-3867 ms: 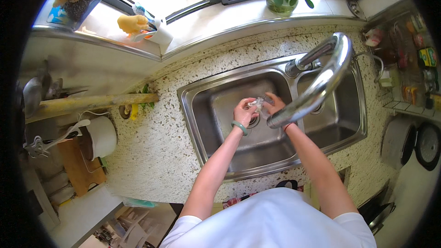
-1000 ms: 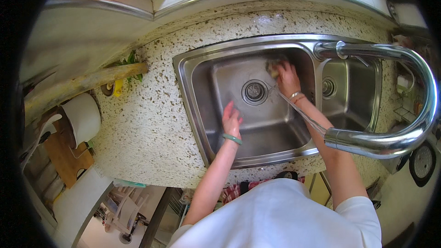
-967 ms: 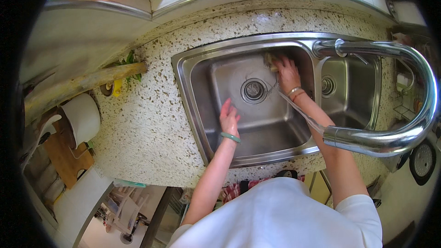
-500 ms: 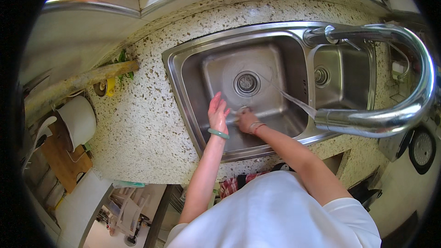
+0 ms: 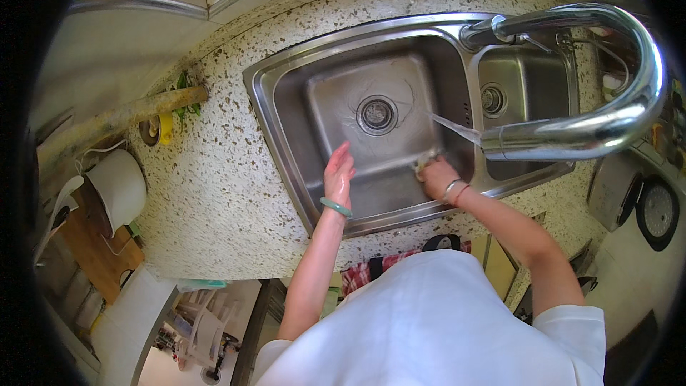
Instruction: The person cleans the kitchen sink and countertop using a cloth and running water. They wipe the sink basin, faucet, and surrounding counter area, then briefly retrieve a potato from a storage bag before returning to wipe the counter and sink again.
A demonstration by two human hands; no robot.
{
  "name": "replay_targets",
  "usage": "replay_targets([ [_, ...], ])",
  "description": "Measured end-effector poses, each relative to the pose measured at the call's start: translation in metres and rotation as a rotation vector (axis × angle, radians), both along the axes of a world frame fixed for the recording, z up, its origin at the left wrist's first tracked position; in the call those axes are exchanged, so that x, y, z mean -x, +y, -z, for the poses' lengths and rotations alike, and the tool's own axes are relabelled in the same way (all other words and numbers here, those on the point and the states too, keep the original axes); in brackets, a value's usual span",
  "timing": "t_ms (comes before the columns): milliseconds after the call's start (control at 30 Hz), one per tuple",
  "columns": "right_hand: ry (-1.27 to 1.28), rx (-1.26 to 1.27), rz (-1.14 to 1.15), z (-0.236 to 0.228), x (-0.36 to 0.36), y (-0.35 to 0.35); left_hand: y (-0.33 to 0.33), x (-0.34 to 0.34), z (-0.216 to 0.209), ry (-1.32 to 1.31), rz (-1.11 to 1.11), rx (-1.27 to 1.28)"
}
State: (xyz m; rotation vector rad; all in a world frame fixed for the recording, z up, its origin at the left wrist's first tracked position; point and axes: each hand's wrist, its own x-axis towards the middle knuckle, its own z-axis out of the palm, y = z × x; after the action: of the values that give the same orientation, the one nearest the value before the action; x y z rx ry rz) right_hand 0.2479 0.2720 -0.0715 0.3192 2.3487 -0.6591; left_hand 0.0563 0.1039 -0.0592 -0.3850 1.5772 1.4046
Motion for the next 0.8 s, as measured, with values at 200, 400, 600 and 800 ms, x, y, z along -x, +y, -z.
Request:
replay_targets([
  [200,0.484,0.508,0.129,-0.012,0.085,-0.134,0.001,0.002,-0.001,0.116,0.071,-0.024],
  [400,0.015,0.027,-0.111,-0.043,0.042,-0.033,-0.002,0.019,-0.018,0.115,0.060,-0.018],
  [600,-0.233,-0.037,-0.009,0.002,0.014,0.007,0.008,-0.004,-0.016,0.092,0.203,-0.033],
  [800,0.103,0.588,0.275,0.009,0.101,-0.146,-0.004,-0.021,-0.048,0.507,0.197,0.015],
])
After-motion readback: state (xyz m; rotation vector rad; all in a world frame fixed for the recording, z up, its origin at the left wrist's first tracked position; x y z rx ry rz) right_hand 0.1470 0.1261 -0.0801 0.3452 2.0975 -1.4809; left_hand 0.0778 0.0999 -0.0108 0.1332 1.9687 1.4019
